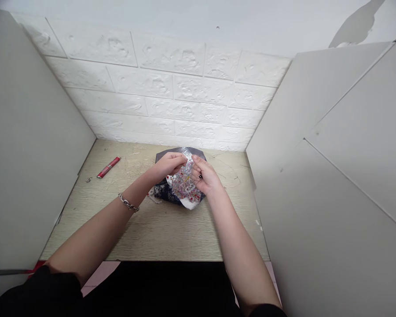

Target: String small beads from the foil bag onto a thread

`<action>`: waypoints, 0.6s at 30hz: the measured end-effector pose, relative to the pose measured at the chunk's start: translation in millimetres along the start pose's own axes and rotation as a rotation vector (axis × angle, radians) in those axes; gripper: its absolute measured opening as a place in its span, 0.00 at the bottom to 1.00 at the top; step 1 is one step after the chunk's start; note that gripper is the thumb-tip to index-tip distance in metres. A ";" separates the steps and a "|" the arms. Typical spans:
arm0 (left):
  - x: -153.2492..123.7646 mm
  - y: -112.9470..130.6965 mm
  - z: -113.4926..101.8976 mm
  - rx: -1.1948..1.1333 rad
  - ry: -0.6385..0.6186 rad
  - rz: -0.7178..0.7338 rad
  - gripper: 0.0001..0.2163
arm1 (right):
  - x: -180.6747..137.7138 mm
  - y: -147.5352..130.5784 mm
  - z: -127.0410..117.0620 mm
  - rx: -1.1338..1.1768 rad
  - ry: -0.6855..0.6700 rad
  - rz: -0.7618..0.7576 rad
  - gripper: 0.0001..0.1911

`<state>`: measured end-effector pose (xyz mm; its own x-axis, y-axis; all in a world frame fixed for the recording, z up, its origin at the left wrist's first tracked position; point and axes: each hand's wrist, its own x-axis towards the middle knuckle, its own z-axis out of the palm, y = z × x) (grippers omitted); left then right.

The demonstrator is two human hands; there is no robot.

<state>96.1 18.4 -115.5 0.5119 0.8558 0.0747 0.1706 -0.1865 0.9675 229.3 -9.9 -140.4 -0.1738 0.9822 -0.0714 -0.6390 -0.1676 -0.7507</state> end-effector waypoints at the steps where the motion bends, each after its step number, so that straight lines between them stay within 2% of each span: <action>1: 0.0 -0.1 -0.1 -0.011 -0.004 0.002 0.09 | -0.3 -0.5 -0.3 0.002 -0.005 0.011 0.14; 7: -0.2 0.6 1.0 -0.031 -0.022 -0.015 0.10 | 0.2 -0.7 -1.5 0.018 0.045 0.093 0.15; 18: -1.4 3.0 1.3 -0.015 -0.020 -0.065 0.12 | 0.5 0.5 -2.4 -0.070 0.043 0.151 0.18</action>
<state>97.0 16.0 -113.0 0.5167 0.8561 0.0066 0.1916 -0.1231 0.9737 230.7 -9.2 -142.4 -0.2307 0.9491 -0.2142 -0.5543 -0.3091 -0.7728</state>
